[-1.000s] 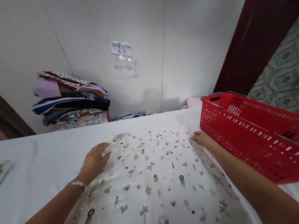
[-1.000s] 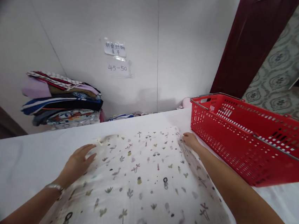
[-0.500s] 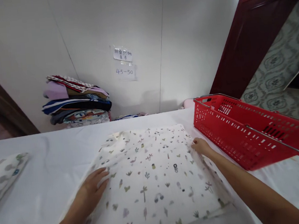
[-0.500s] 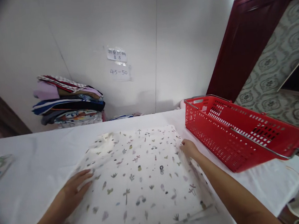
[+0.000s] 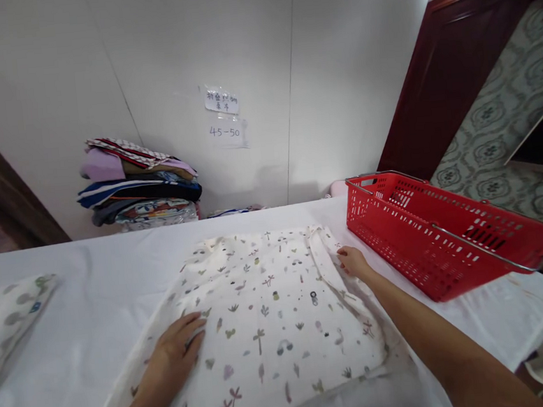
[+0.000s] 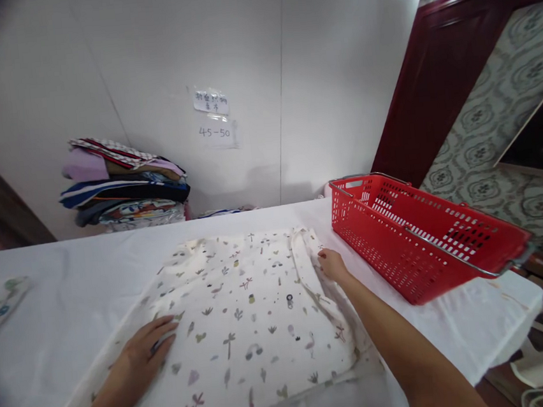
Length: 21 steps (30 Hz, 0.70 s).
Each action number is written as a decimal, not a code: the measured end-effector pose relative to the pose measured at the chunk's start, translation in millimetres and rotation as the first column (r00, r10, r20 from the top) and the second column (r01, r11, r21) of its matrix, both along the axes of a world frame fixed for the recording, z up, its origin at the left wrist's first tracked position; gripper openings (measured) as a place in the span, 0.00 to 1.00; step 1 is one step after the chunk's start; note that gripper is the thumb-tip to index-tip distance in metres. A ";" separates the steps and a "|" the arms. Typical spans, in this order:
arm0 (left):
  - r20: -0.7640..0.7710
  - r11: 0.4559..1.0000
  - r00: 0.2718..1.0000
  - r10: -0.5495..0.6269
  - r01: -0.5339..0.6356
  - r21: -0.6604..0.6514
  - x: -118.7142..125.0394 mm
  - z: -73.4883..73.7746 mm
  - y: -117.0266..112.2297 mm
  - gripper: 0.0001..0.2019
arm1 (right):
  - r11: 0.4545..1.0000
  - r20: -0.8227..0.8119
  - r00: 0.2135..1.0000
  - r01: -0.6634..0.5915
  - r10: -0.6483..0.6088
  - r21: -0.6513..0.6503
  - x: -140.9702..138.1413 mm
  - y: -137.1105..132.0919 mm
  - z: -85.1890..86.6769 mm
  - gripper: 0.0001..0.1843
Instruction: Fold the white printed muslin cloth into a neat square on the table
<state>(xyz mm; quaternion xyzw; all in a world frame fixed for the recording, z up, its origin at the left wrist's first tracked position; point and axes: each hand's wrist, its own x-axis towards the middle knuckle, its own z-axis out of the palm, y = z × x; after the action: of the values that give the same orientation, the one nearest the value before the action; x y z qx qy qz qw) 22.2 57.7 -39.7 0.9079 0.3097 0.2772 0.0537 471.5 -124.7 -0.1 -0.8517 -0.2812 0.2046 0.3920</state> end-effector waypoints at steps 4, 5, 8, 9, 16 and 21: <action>0.006 1.000 1.000 -0.001 0.001 0.022 -0.3 -6.6 1.9 0.17 | 0.993 -0.006 1.000 0.007 -0.007 -0.120 11.6 11.8 -4.9 0.04; 0.002 1.000 1.000 0.000 0.000 0.023 -0.7 -8.1 2.1 0.17 | 0.990 -0.006 1.000 0.002 -0.003 -0.138 11.2 16.6 -5.6 0.04; -0.016 1.000 1.000 0.015 -0.015 0.019 -1.6 -10.1 1.5 0.17 | 0.988 0.007 1.000 -0.004 0.005 -0.155 7.4 30.5 -6.1 0.04; -0.020 1.000 1.000 0.023 -0.023 0.017 -1.8 -10.0 1.2 0.16 | 0.989 0.010 1.000 -0.007 0.008 -0.147 6.1 34.1 -6.0 0.04; 0.013 0.999 1.000 0.007 -0.008 0.053 -0.7 -4.8 -0.2 0.16 | 0.998 -0.039 0.998 0.048 -0.049 -0.039 10.2 43.8 -5.2 0.08; 0.020 0.998 1.000 0.005 -0.006 0.066 -0.8 -7.5 0.3 0.15 | 0.988 -0.175 0.973 0.153 -0.150 0.004 23.4 61.6 0.5 0.13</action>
<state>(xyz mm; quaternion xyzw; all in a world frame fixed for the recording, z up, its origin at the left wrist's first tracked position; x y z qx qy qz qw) 21.5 58.0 -47.2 0.9056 0.3025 0.2962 0.0260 494.9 -63.1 0.5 -0.8459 -0.1818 0.2455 0.4371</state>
